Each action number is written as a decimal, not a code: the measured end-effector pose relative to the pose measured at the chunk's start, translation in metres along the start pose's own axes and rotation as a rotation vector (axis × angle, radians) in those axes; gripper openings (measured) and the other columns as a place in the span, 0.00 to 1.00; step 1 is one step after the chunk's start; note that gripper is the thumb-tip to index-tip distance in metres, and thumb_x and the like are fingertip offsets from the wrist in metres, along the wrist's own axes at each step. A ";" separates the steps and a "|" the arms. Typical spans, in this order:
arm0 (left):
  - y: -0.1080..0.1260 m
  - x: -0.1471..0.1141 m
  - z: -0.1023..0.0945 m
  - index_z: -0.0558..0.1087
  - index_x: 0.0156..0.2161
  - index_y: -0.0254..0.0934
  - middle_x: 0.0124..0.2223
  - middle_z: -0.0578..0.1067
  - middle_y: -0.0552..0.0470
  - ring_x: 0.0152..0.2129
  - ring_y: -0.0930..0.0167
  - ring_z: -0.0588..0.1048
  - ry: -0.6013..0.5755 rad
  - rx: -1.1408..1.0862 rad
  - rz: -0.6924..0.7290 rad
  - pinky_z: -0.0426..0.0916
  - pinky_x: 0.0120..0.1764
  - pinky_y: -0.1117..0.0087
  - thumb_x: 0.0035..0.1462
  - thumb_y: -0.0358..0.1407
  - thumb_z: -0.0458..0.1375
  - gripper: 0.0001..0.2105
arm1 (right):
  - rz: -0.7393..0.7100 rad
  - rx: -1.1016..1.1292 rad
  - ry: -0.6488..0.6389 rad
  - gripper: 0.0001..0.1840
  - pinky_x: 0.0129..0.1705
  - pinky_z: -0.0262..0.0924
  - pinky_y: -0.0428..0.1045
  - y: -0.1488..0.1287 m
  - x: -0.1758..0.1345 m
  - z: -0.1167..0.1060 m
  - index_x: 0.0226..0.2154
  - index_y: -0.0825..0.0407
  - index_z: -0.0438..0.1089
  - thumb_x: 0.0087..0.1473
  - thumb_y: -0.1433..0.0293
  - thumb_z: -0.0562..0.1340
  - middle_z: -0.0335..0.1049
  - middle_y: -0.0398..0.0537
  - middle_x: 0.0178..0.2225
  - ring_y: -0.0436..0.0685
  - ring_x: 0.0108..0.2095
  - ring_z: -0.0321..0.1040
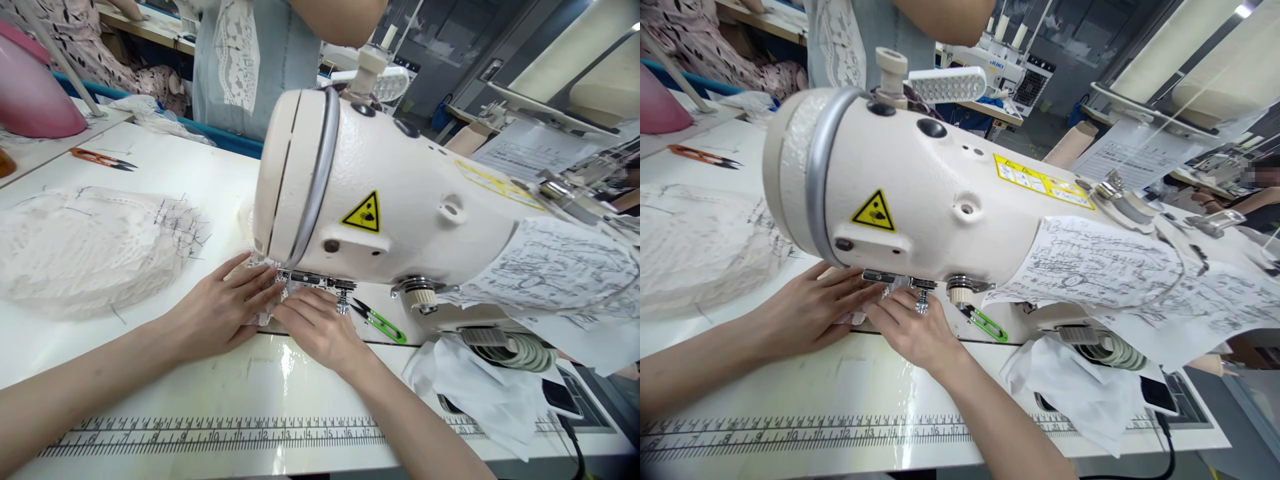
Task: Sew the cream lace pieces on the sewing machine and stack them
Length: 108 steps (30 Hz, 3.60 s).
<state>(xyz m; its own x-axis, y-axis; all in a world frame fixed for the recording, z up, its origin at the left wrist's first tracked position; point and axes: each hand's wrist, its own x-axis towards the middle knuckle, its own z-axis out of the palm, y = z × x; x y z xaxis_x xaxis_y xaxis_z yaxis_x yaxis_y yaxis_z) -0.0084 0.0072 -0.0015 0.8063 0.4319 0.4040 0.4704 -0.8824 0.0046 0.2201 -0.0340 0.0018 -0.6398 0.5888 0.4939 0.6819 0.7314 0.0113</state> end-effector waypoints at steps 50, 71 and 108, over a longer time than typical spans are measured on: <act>-0.005 0.004 0.001 0.74 0.46 0.30 0.48 0.81 0.42 0.49 0.64 0.78 0.113 0.151 0.060 0.65 0.62 0.59 0.68 0.25 0.46 0.13 | 0.187 0.107 0.006 0.13 0.45 0.67 0.45 0.002 0.006 0.009 0.39 0.50 0.77 0.65 0.78 0.57 0.80 0.42 0.45 0.49 0.42 0.76; 0.005 0.003 0.006 0.74 0.55 0.31 0.53 0.79 0.42 0.50 0.59 0.77 0.106 0.167 -0.004 0.64 0.61 0.52 0.69 0.32 0.45 0.19 | 0.389 0.243 0.022 0.11 0.40 0.71 0.46 0.014 0.003 0.015 0.42 0.45 0.78 0.66 0.69 0.59 0.81 0.43 0.40 0.52 0.39 0.78; 0.005 0.004 0.005 0.75 0.54 0.30 0.51 0.80 0.43 0.54 0.62 0.74 0.115 0.151 0.034 0.64 0.62 0.57 0.65 0.27 0.51 0.16 | 0.358 -0.094 0.011 0.13 0.41 0.65 0.53 0.000 -0.003 0.004 0.48 0.42 0.76 0.67 0.62 0.57 0.80 0.43 0.35 0.56 0.35 0.77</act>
<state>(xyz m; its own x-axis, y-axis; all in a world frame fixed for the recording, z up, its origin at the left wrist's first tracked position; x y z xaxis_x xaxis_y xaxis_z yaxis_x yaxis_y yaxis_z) -0.0014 0.0054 -0.0041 0.7805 0.3708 0.5032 0.4991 -0.8544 -0.1446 0.2207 -0.0342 -0.0032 -0.3514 0.7976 0.4902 0.8917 0.4448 -0.0844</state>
